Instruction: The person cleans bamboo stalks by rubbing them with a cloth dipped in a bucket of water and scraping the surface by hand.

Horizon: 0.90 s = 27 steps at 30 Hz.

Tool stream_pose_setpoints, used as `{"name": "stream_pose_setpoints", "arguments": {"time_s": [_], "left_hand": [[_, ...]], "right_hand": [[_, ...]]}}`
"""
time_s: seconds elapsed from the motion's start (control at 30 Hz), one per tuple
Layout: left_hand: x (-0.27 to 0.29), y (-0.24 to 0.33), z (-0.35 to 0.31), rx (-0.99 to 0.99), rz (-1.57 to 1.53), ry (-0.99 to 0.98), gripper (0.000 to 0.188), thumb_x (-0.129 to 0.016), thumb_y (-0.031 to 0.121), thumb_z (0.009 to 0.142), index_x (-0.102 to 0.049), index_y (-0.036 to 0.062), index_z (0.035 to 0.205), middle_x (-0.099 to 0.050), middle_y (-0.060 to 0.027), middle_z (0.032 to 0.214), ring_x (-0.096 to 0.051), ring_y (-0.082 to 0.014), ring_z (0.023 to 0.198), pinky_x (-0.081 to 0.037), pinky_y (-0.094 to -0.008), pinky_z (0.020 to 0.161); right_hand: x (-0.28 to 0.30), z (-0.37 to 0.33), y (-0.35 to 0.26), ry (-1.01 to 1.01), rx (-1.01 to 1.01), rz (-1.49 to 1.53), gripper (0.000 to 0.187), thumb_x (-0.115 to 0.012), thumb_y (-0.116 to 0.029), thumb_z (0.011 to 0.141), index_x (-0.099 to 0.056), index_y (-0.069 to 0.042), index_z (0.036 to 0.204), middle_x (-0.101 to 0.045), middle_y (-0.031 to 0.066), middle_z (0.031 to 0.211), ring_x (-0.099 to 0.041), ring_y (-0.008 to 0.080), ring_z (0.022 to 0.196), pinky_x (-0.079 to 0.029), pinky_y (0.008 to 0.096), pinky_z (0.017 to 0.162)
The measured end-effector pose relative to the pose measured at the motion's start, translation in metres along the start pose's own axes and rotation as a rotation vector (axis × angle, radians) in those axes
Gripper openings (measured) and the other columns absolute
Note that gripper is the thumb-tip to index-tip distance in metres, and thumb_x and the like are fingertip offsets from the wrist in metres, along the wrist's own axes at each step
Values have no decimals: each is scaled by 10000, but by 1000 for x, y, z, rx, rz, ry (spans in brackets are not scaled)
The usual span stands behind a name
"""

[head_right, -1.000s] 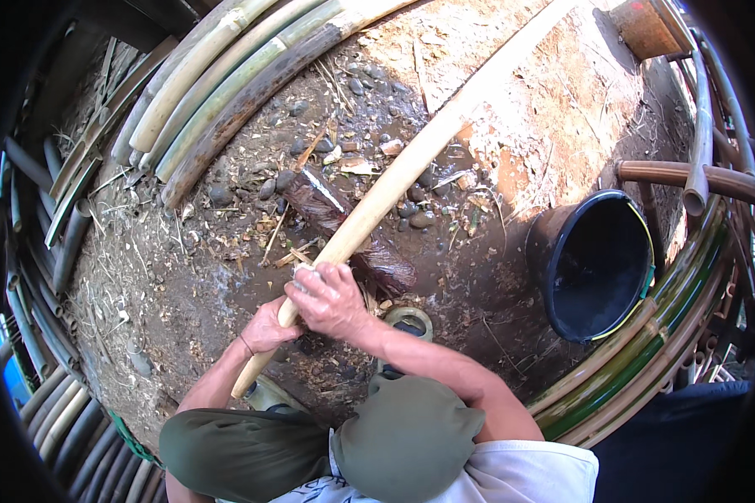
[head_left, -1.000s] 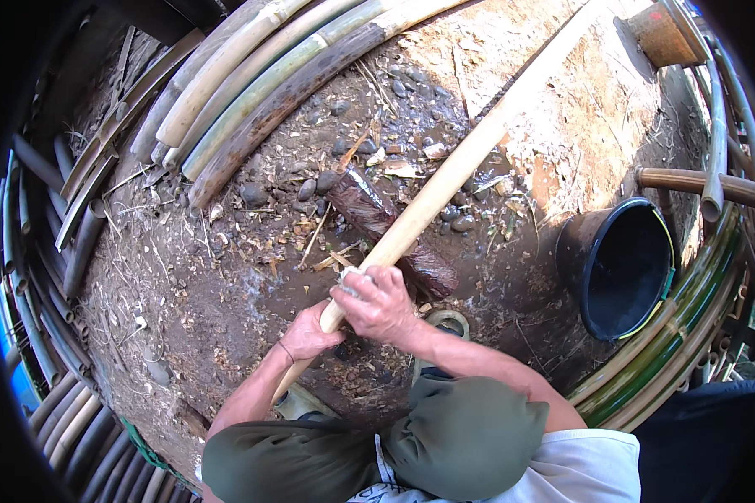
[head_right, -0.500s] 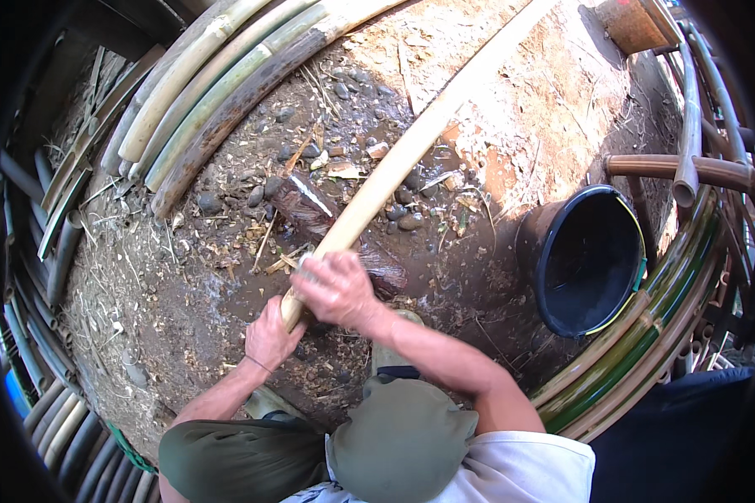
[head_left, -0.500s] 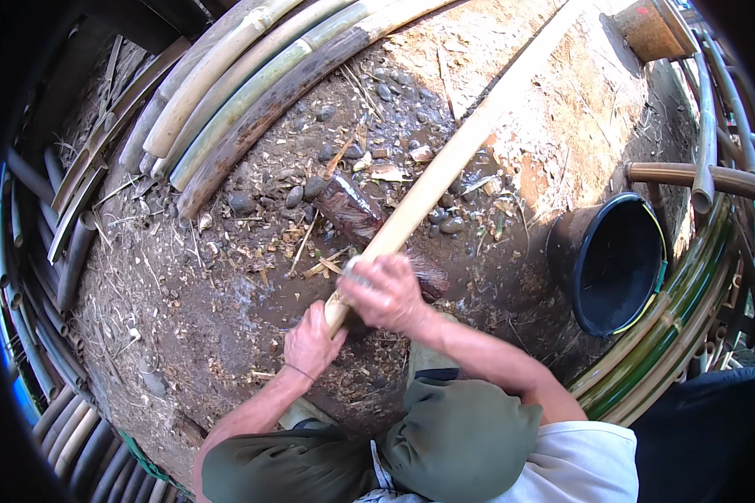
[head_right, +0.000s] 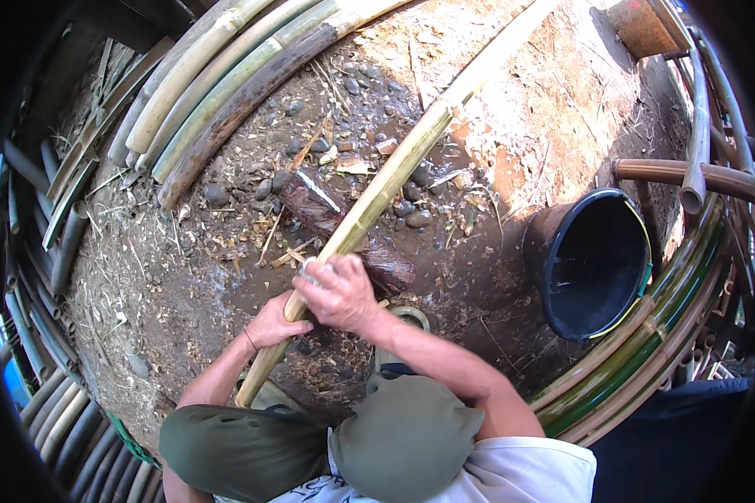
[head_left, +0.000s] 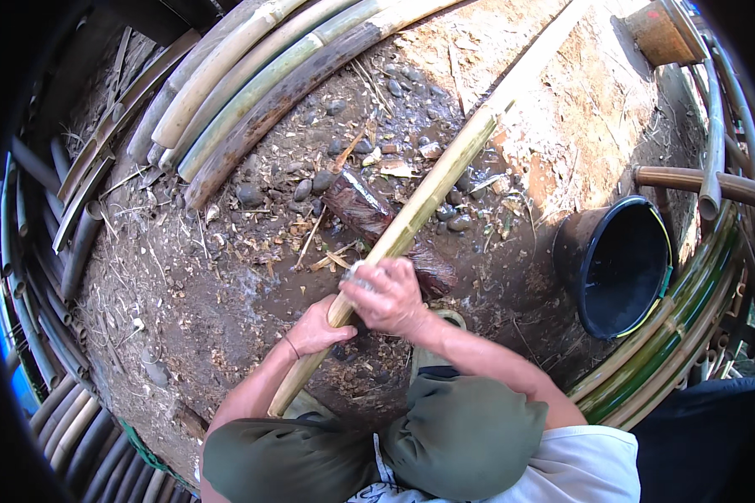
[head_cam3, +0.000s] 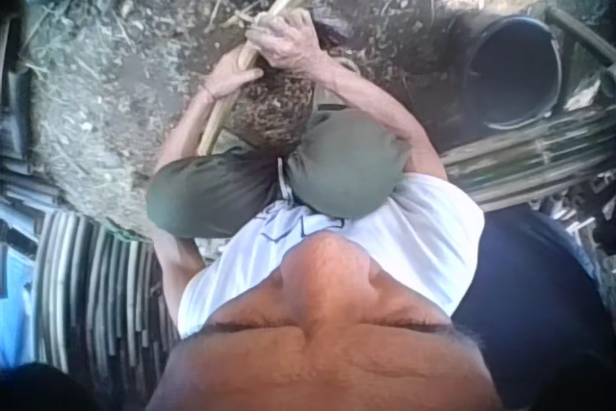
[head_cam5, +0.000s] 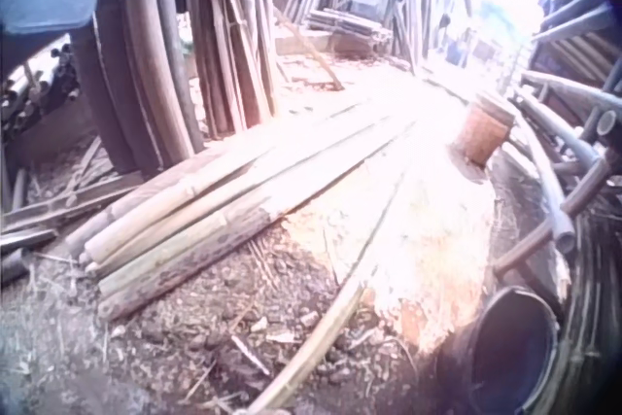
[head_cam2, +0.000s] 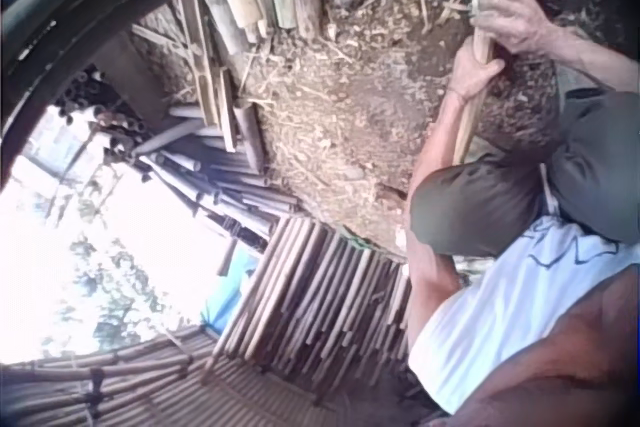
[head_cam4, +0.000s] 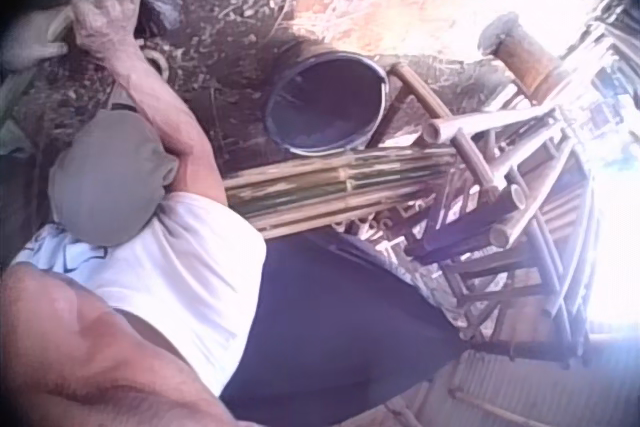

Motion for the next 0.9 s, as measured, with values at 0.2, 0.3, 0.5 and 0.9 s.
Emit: {"name": "stream_pose_setpoints", "arguments": {"time_s": [0.2, 0.3, 0.5, 0.9], "left_hand": [[-7, 28, -30, 19, 379, 298, 603, -714, 204, 794, -465, 33, 1316, -634, -280, 1103, -654, -425, 1037, -532, -502, 875], [-4, 23, -16, 61, 203, 91, 544, -732, 190, 789, -518, 31, 1263, -653, -226, 999, -676, -352, 954, -544, -471, 813], [-18, -4, -6, 29, -281, -193, 407, -749, 87, 788, -590, 34, 1159, -640, -33, 810, -608, -136, 631, -523, -323, 613], [5, 39, -14, 33, 314, 302, 525, -711, 270, 788, -546, 23, 1221, -670, -253, 1114, -675, -442, 1004, -542, -489, 894]], "right_hand": [[74, 93, 239, 157, -181, -493, 163, -623, -164, 919, -648, -90, 776, -631, 117, 904, -548, 236, 789, -405, 370, 695], [49, 94, 209, 59, -274, -511, 172, -628, -157, 903, -640, -86, 747, -637, 123, 913, -549, 249, 785, -409, 382, 693], [-7, 7, 13, -53, -12, 6, 32, -699, -207, 827, -716, -194, 851, -603, 29, 896, -577, 199, 828, -468, 423, 821], [2, 13, 41, 91, -124, -113, 67, -635, -151, 835, -693, -159, 802, -635, 68, 954, -567, 216, 907, -403, 394, 809]]}}
Point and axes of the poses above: each hand's wrist, its own z-axis towards the middle knuckle, its own x-axis out of the back of the hand, y = z × x, the point moved 10 cm from there along z, towards the middle knuckle
